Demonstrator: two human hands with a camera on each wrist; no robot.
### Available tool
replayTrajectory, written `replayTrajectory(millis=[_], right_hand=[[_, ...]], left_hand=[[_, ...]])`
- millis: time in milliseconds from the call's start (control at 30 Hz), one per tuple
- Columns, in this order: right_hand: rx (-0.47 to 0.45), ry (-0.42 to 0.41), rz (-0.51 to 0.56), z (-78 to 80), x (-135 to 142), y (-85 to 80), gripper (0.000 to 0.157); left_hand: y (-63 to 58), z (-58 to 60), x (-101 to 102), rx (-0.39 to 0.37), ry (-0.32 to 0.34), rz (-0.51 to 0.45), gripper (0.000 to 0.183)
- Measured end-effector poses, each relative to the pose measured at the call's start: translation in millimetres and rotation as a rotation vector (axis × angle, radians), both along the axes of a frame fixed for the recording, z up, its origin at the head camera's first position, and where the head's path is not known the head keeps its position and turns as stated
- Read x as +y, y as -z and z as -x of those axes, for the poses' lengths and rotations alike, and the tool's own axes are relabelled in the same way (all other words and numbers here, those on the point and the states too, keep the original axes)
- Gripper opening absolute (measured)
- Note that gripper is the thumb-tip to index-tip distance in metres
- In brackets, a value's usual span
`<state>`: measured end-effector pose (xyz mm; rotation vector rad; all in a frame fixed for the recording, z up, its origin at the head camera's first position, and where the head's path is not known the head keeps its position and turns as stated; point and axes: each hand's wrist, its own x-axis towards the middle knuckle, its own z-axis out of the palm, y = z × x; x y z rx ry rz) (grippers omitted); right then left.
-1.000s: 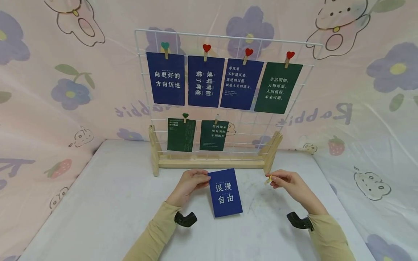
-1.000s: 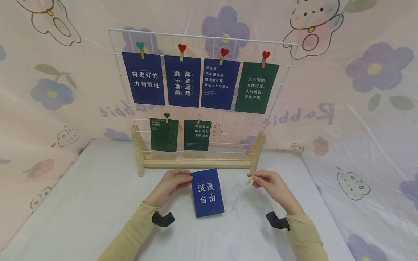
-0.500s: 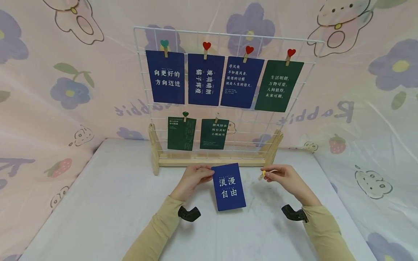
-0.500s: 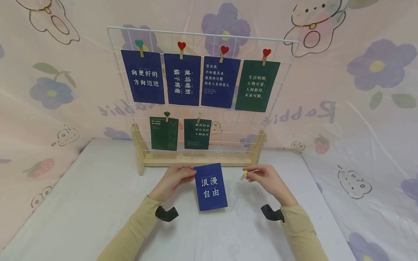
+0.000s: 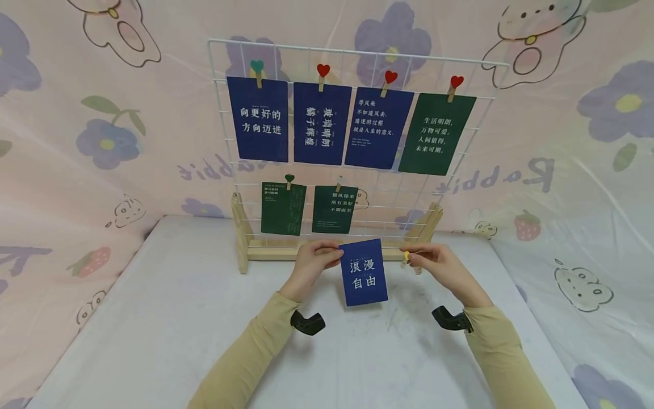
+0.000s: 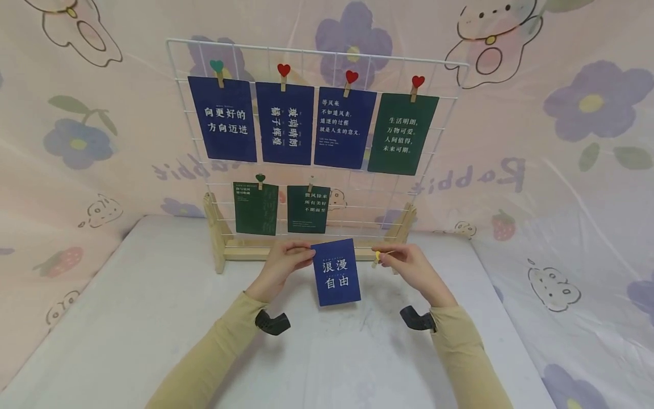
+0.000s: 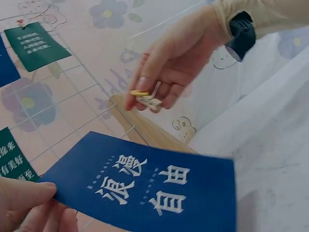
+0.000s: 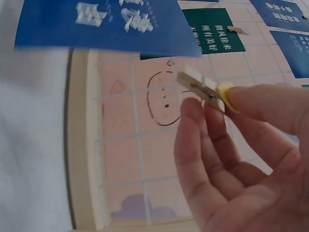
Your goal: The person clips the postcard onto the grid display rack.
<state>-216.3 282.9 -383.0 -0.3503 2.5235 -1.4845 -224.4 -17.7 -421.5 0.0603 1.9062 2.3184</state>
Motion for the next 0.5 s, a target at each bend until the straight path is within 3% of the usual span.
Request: replayTrajectory(millis=[500], right_hand=[[0.092, 0.013, 0.040, 27.8, -10.5, -27.9, 0.037]], left_hand=[[-23.3, 19.2, 21.6, 0.210, -0.036, 0.154, 0.014]])
